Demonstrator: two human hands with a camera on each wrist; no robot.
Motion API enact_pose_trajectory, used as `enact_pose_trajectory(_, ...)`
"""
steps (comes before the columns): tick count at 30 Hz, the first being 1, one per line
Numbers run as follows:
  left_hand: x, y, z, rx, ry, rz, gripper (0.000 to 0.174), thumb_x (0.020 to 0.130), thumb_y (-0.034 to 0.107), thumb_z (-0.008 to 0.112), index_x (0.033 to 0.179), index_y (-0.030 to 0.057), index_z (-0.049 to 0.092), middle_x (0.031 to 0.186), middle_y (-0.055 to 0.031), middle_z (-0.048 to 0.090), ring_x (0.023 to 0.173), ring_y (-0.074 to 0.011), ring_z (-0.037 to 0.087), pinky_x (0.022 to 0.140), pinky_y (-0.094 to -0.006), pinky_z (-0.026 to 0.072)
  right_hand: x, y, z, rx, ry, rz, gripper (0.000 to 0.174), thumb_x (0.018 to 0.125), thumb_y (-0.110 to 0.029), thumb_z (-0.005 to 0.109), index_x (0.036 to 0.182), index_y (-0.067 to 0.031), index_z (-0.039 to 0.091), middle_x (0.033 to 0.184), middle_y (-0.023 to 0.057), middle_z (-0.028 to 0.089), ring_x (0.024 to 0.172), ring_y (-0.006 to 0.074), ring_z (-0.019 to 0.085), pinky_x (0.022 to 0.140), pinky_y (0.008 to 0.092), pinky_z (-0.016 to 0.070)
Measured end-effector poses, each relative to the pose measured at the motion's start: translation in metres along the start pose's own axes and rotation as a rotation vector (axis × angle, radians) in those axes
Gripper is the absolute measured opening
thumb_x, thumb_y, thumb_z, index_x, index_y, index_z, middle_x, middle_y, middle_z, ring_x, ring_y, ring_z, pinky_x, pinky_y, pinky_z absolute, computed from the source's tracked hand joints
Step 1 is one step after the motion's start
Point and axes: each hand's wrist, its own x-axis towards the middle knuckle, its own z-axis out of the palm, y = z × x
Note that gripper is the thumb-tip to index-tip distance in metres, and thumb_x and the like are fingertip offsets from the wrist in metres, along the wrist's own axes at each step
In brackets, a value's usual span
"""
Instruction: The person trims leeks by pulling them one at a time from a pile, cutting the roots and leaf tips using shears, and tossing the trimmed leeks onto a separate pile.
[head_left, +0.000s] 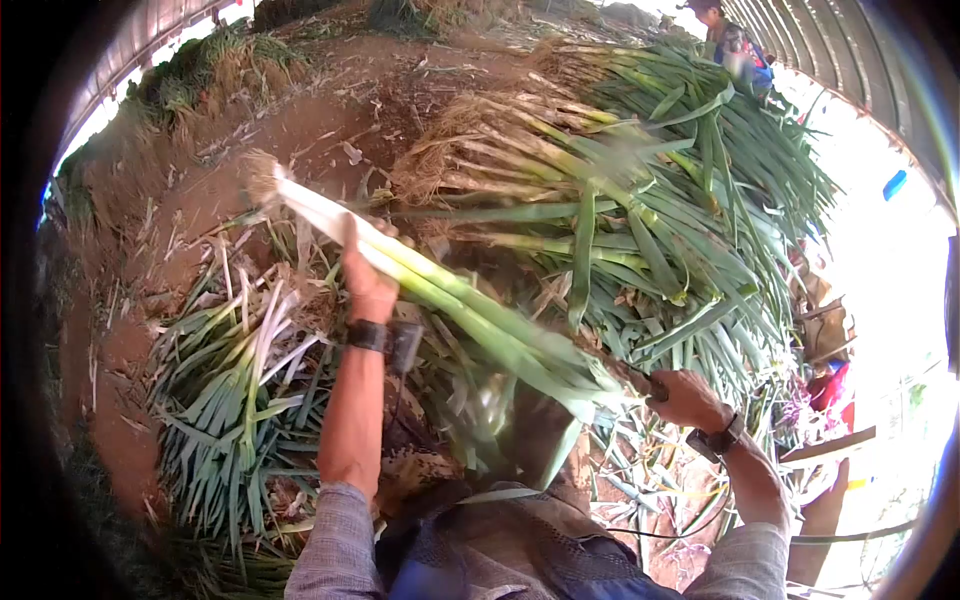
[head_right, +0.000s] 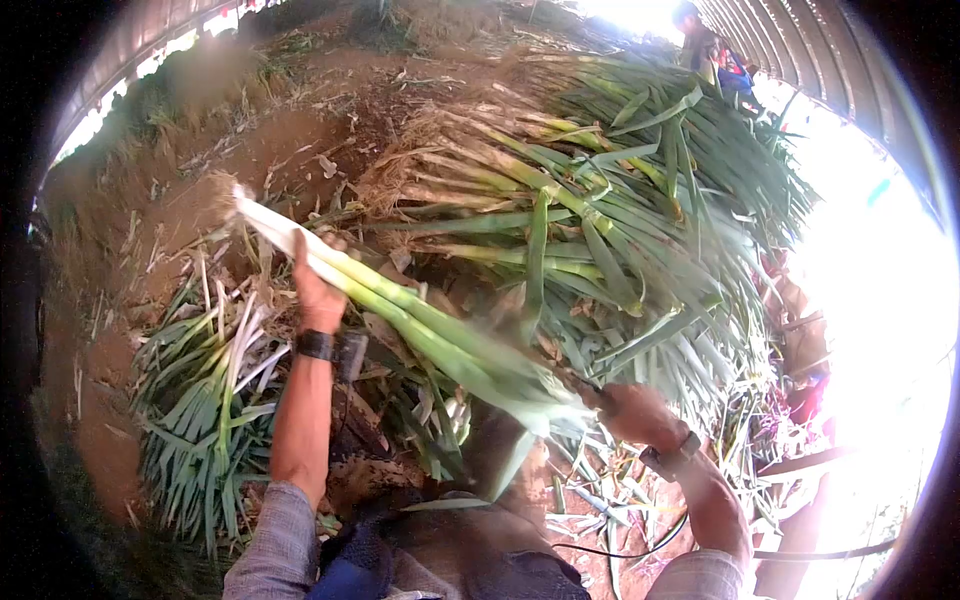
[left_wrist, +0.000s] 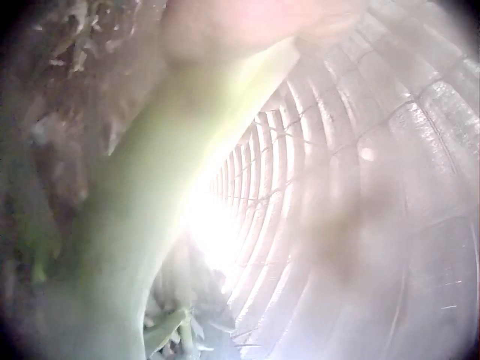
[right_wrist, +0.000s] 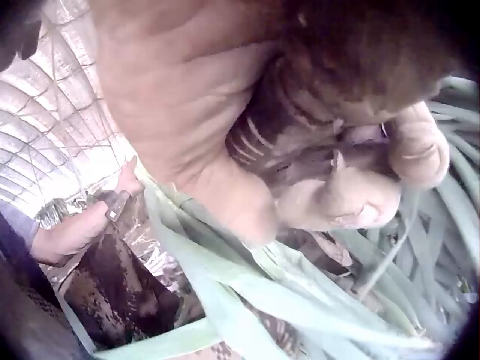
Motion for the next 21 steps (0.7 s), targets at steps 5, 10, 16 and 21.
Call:
enact_pose_trajectory(5,0.019,0.081,0.009,-0.082,-0.261,0.135,0.044,0.090,0.052,0.063,0.093,0.0089,0.054,0.081,-0.0016,0.052,0.075,-0.0173,0.051,0.077,-0.0417,0.0458,0.025,-0.026,0.002,-0.036,0.229,-0.132,0.018,0.083,-0.021,0.060,0.089,-0.0057,0.066,0.073,0.0210,0.065,0.069,0.0410,0.063,0.066,0.0500,0.0493)
enact_pose_trajectory(10,0.018,0.127,0.029,-0.043,-0.427,0.254,0.051,0.090,0.060,0.057,0.092,0.0084,0.058,0.075,-0.0016,0.055,0.073,-0.0179,0.049,0.073,-0.0413,0.0461,0.046,-0.072,-0.016,0.076,0.393,-0.457,0.025,0.076,-0.022,0.070,0.096,-0.0068,0.066,0.069,0.0177,0.064,0.064,0.0374,0.064,0.060,0.0443,0.0519)
enact_pose_trajectory(16,0.013,0.141,0.047,0.016,-0.405,0.258,0.053,0.089,0.062,0.057,0.092,0.0087,0.056,0.074,-0.0005,0.052,0.073,-0.0181,0.047,0.072,-0.0394,0.0442,0.076,-0.111,-0.017,0.054,0.341,-0.543,0.034,0.077,-0.026,0.068,0.106,-0.0079,0.065,0.072,0.0211,0.065,0.067,0.0395,0.064,0.064,0.0481,0.0520)
enact_pose_trajectory(21,0.016,0.164,0.077,0.270,0.200,0.406,0.049,0.091,0.056,0.060,0.095,0.0080,0.054,0.078,-0.0049,0.055,0.079,-0.0224,0.057,0.076,-0.0443,0.0528,0.070,-0.103,-0.027,0.050,0.347,-0.531,0.027,0.080,-0.027,0.068,0.095,-0.0044,0.067,0.067,0.0219,0.063,0.063,0.0410,0.062,0.060,0.0476,0.0505)
